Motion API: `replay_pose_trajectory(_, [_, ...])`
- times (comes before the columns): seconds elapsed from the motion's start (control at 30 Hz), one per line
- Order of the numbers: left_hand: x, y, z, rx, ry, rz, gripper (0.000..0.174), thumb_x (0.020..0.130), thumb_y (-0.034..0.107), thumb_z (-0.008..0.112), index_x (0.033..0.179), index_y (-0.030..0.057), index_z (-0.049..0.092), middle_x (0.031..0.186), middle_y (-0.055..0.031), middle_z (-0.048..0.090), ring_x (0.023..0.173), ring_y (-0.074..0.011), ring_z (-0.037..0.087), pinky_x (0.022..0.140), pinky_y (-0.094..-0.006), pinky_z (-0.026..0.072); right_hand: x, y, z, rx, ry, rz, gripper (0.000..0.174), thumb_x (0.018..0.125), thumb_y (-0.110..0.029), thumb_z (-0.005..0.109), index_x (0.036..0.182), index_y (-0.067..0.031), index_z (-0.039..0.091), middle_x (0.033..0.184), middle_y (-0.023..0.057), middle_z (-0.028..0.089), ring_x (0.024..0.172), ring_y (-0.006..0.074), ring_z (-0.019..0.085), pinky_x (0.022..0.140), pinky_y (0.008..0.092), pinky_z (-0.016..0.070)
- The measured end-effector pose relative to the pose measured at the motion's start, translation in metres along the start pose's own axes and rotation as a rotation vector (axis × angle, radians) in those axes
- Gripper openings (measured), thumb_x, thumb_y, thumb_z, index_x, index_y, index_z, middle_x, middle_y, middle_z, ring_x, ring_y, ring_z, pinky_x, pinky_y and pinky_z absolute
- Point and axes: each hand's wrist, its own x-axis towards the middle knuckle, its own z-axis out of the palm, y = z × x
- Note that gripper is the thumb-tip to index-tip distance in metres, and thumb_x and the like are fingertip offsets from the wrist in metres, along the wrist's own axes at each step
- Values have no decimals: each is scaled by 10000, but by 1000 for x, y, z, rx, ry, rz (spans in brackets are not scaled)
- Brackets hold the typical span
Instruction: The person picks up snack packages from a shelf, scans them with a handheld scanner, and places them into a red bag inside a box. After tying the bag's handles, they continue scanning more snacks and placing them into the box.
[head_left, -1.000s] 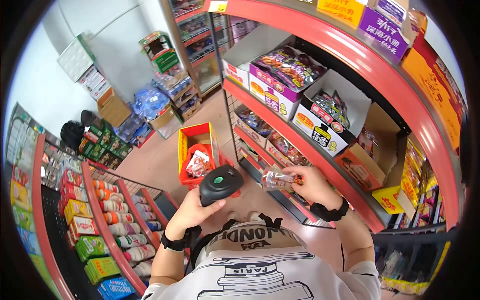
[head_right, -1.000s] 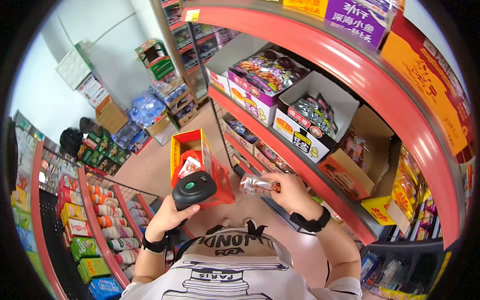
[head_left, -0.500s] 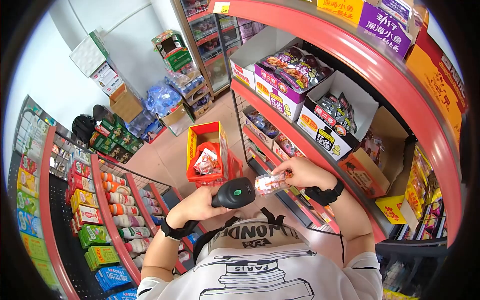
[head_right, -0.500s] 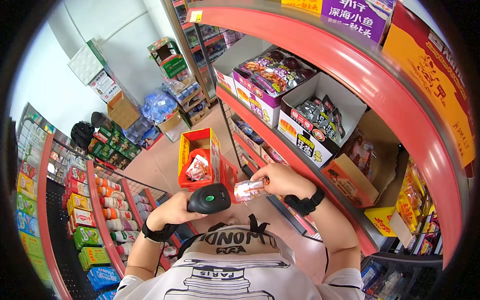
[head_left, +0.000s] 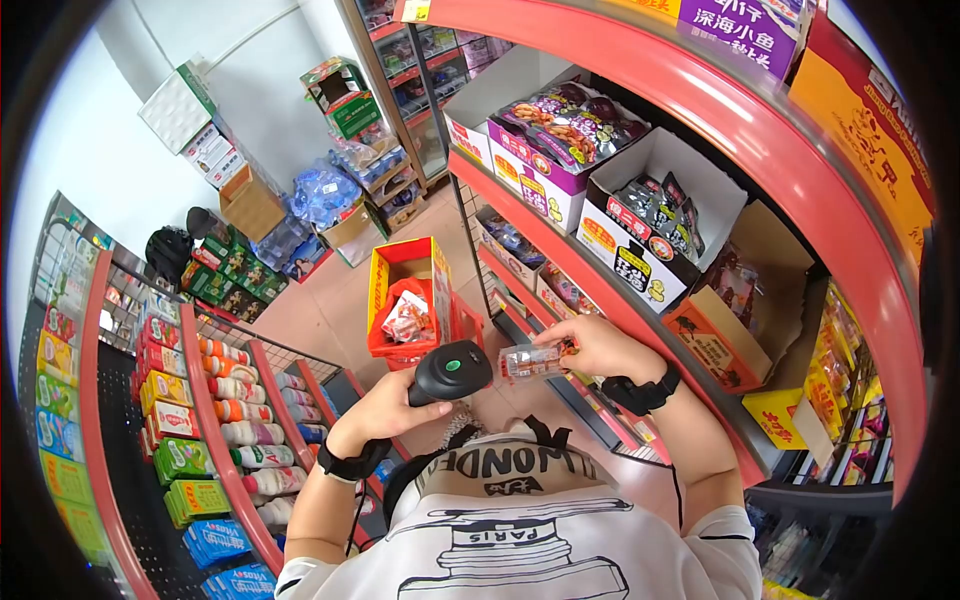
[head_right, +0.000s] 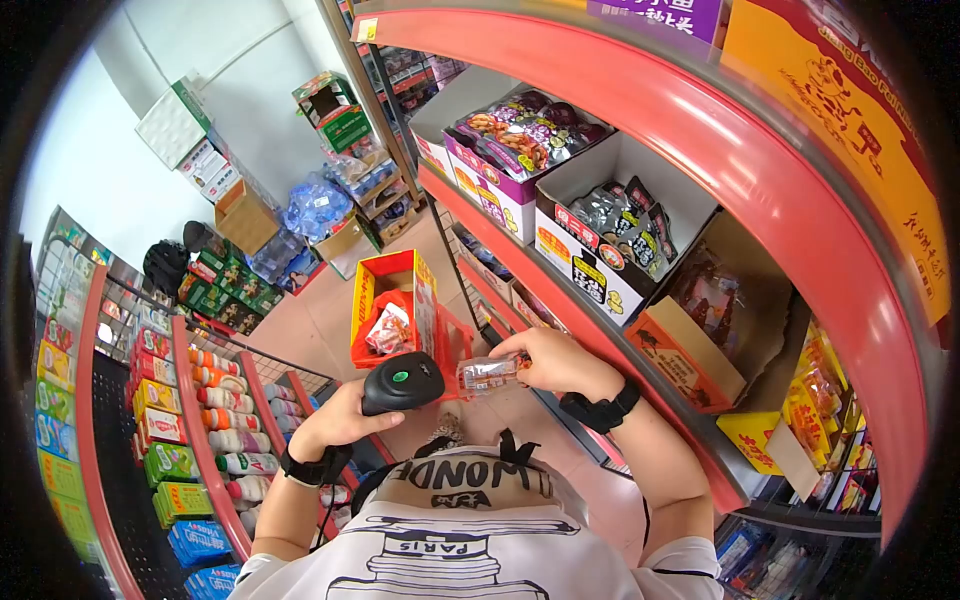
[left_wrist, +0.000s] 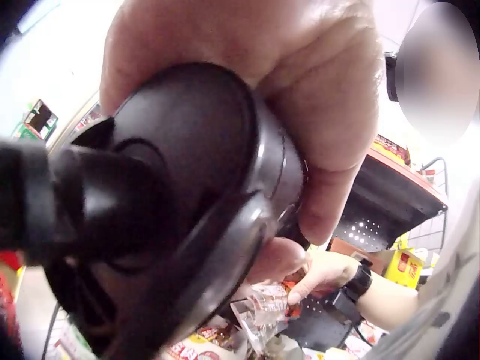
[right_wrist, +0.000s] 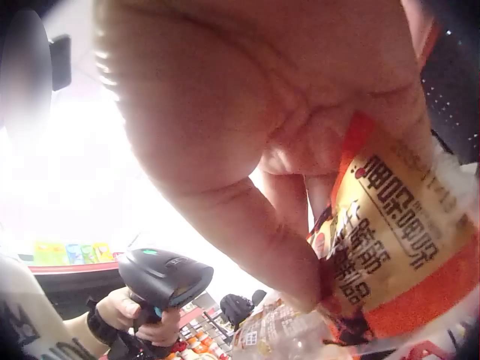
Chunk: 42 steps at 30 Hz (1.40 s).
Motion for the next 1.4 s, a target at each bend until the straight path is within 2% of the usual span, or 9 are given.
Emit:
replay_pose_trajectory(0.27, [1, 11, 9, -14, 34, 56, 467, 758, 198, 726, 1139, 3, 540, 963, -89, 641, 899, -142, 575, 847, -296, 438, -4, -18, -5, 39, -36, -22, 412, 661, -3, 596, 1062, -83, 648, 932, 126, 663, 853, 219, 627, 761, 292, 472])
replay_pose_trajectory(0.5, [5, -1, 11, 35, -8, 64, 444, 760, 207, 725, 1113, -2, 557, 943, -95, 642, 878, -147, 574, 840, -297, 440, -5, -11, -4, -14, -29, -11, 409, 666, -2, 597, 1065, -76, 645, 911, 126, 665, 808, 221, 630, 721, 308, 480])
replay_pose_trajectory(0.67, [5, 2, 13, 12, -19, 63, 420, 765, 204, 721, 1097, -1, 566, 927, -94, 644, 860, -138, 572, 822, -295, 445, -4, -8, -2, -4, -13, -39, 400, 670, -4, 591, 1059, -79, 648, 867, 124, 668, 724, 209, 632, 663, 308, 486])
replay_pose_trajectory(0.9, [10, 1, 14, 17, -105, 57, 391, 758, 180, 718, 1081, 11, 575, 897, -91, 648, 833, -135, 578, 801, -289, 452, -5, 6, 1, -7, -14, 2, 389, 672, -9, 602, 1052, -79, 650, 872, 123, 667, 719, 205, 636, 662, 311, 492])
replay_pose_trajectory(1.0, [11, 2, 10, 50, -141, 63, 383, 752, 174, 719, 1072, 15, 581, 885, -90, 654, 827, -135, 585, 795, -289, 456, -3, 4, -3, -49, 12, -69, 378, 676, -11, 611, 1046, -78, 652, 886, 123, 668, 733, 206, 641, 669, 316, 495])
replay_pose_trajectory(1.07, [9, 1, 7, 75, -154, 64, 382, 748, 174, 721, 1068, 16, 583, 882, -89, 657, 826, -136, 589, 793, -290, 458, -3, -7, -9, -7, -101, 104, 376, 701, 4, 639, 1076, -31, 633, 1022, 144, 650, 922, 221, 629, 813, 303, 476])
replay_pose_trajectory(1.2, [4, 2, 7, 33, -126, 32, 371, 752, 178, 725, 1053, 9, 590, 912, -80, 660, 844, -138, 586, 806, -287, 452, -2, -1, -5, -23, -101, 59, 374, 701, 3, 637, 1073, -29, 633, 1018, 145, 650, 923, 223, 628, 810, 305, 478])
replay_pose_trajectory(1.27, [2, 5, 5, -7, -96, 38, 356, 757, 167, 724, 1041, -3, 593, 923, -76, 658, 851, -139, 576, 811, -284, 445, -1, 2, -1, -9, -57, 29, 372, 681, 20, 597, 1040, -64, 652, 914, 129, 667, 799, 214, 640, 703, 309, 488])
replay_pose_trajectory(1.4, [0, 0, 1, 50, -120, -15, 399, 763, 209, 718, 1089, 25, 579, 923, -80, 660, 855, -135, 597, 825, -285, 452, 0, 0, 0, -15, -67, 7, 370, 683, 19, 597, 1040, -62, 652, 918, 129, 667, 801, 216, 640, 704, 308, 487])
